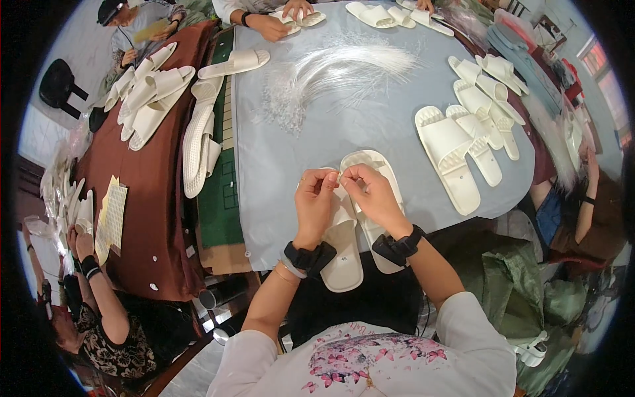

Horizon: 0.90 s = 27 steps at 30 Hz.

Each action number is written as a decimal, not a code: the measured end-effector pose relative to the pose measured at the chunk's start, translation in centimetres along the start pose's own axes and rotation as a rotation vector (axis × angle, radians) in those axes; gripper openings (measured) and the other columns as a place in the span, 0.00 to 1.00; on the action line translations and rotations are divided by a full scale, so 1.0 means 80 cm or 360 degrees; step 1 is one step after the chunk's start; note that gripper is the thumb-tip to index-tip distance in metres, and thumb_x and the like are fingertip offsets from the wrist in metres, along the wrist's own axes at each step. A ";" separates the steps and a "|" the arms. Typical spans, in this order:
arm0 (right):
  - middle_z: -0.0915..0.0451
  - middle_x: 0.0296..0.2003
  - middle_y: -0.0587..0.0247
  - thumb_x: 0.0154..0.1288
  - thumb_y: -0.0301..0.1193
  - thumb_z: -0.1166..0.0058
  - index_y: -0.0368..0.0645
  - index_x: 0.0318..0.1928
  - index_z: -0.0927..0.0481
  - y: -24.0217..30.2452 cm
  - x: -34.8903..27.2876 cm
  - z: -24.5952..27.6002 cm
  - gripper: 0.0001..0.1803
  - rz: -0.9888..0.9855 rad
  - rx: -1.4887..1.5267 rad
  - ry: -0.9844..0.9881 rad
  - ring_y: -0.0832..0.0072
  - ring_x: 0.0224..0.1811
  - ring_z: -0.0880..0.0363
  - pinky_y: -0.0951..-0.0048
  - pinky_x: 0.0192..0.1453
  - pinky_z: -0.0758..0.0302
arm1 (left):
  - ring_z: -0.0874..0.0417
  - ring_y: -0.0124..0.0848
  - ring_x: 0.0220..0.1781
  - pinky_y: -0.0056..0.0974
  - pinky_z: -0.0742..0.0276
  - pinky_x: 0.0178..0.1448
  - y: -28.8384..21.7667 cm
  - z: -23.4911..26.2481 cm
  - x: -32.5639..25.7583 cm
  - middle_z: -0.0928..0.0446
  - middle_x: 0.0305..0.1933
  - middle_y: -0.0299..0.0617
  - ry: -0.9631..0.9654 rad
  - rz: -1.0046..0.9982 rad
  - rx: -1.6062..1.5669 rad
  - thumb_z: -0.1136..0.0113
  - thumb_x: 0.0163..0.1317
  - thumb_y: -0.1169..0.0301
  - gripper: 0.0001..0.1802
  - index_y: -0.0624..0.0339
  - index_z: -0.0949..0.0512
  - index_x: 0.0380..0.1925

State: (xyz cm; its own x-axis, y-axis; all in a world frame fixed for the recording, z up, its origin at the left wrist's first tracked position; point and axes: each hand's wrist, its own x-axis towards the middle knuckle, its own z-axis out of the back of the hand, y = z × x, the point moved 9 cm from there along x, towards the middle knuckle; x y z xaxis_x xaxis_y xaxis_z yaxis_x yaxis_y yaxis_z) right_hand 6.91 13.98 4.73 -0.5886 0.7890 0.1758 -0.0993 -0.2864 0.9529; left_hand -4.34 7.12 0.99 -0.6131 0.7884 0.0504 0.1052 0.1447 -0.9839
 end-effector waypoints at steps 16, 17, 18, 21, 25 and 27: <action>0.25 0.28 0.67 0.60 0.28 0.49 0.38 0.35 0.26 -0.015 -0.001 -0.006 0.06 -0.0029 -0.0010 0.0077 0.80 0.29 0.29 0.78 0.28 0.31 | 0.28 0.22 0.32 0.27 0.31 0.37 0.001 -0.006 0.001 0.29 0.32 0.36 0.0091 0.0056 0.0089 0.43 0.58 0.73 0.06 0.66 0.25 0.30; 0.25 0.28 0.67 0.60 0.28 0.49 0.38 0.35 0.26 -0.013 -0.001 -0.007 0.06 -0.0028 -0.0008 0.0079 0.80 0.29 0.29 0.78 0.28 0.31 | 0.28 0.22 0.32 0.27 0.31 0.37 -0.002 -0.001 0.000 0.29 0.32 0.36 0.0025 0.0016 0.0083 0.43 0.58 0.72 0.06 0.66 0.25 0.30; 0.25 0.28 0.68 0.60 0.28 0.49 0.38 0.35 0.26 -0.011 -0.001 -0.009 0.06 -0.0042 0.0011 0.0077 0.81 0.29 0.29 0.79 0.28 0.32 | 0.28 0.22 0.32 0.27 0.31 0.38 -0.007 0.003 -0.001 0.29 0.32 0.36 -0.0034 -0.0023 0.0074 0.44 0.59 0.72 0.06 0.66 0.25 0.30; 0.25 0.28 0.69 0.60 0.29 0.48 0.38 0.35 0.26 -0.010 0.000 -0.008 0.07 -0.0052 0.0018 0.0066 0.82 0.29 0.30 0.80 0.28 0.32 | 0.27 0.21 0.32 0.26 0.30 0.39 0.001 0.005 -0.001 0.25 0.32 0.34 -0.0071 0.0026 -0.0042 0.44 0.59 0.71 0.06 0.64 0.26 0.32; 0.25 0.28 0.68 0.59 0.29 0.48 0.38 0.35 0.26 -0.010 0.000 -0.005 0.07 -0.0049 -0.0029 0.0058 0.81 0.29 0.29 0.78 0.29 0.32 | 0.27 0.21 0.32 0.26 0.30 0.39 -0.001 -0.004 0.004 0.25 0.33 0.35 0.0079 -0.0031 0.0034 0.44 0.60 0.71 0.07 0.64 0.26 0.32; 0.25 0.28 0.68 0.59 0.29 0.48 0.38 0.35 0.26 -0.012 -0.001 -0.004 0.07 -0.0043 -0.0043 0.0065 0.80 0.29 0.29 0.78 0.29 0.32 | 0.26 0.22 0.31 0.27 0.30 0.37 -0.001 -0.004 0.003 0.29 0.33 0.36 0.0073 0.0039 0.0202 0.43 0.59 0.70 0.08 0.65 0.25 0.31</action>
State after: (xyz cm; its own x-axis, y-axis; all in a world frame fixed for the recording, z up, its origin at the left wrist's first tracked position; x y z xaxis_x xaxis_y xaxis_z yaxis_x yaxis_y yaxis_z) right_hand 6.75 14.03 3.73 -0.6177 0.7740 0.1394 -0.1370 -0.2804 0.9501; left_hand -4.27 7.45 1.14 -0.5746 0.8179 0.0311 0.0180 0.0506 -0.9986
